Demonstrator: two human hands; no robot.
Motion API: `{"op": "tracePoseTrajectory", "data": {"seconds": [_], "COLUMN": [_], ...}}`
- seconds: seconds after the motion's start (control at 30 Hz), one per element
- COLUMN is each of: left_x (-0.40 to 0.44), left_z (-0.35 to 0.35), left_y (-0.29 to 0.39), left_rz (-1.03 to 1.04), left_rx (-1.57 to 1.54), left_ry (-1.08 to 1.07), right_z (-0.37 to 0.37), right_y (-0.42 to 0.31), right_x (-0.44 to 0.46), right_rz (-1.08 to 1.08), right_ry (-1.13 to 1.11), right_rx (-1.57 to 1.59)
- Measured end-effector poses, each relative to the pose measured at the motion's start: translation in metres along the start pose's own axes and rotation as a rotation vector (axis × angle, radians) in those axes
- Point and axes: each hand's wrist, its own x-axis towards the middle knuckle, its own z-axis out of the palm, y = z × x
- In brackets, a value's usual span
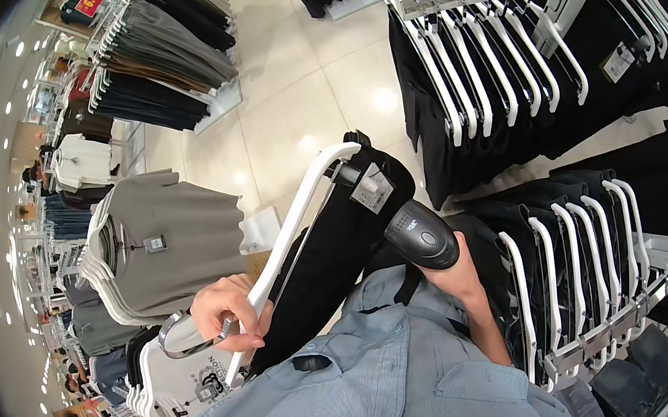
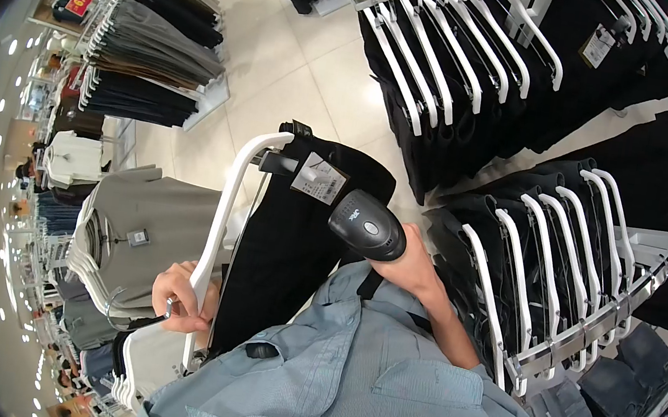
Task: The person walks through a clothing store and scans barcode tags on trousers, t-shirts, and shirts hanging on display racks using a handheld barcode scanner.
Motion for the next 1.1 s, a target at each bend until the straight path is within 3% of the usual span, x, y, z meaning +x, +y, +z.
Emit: {"op": "tracePoseTrajectory", "data": {"seconds": [1.0, 1.1], "left_x": [0.001, 0.0], "left_z": [-0.007, -0.005], "left_y": [-0.001, -0.001], "left_rz": [-0.015, -0.023], "left_rx": [-0.006, -0.009], "left_ry": [-0.004, 0.013], "right_z": [0.001, -0.002], "right_y": [-0.007, 0.0], "right_x": [0.008, 0.007], "right_rz": [-0.007, 0.068], "right_ry": [0.047, -0.011], "right_rx": [-0.049, -0.052]}}
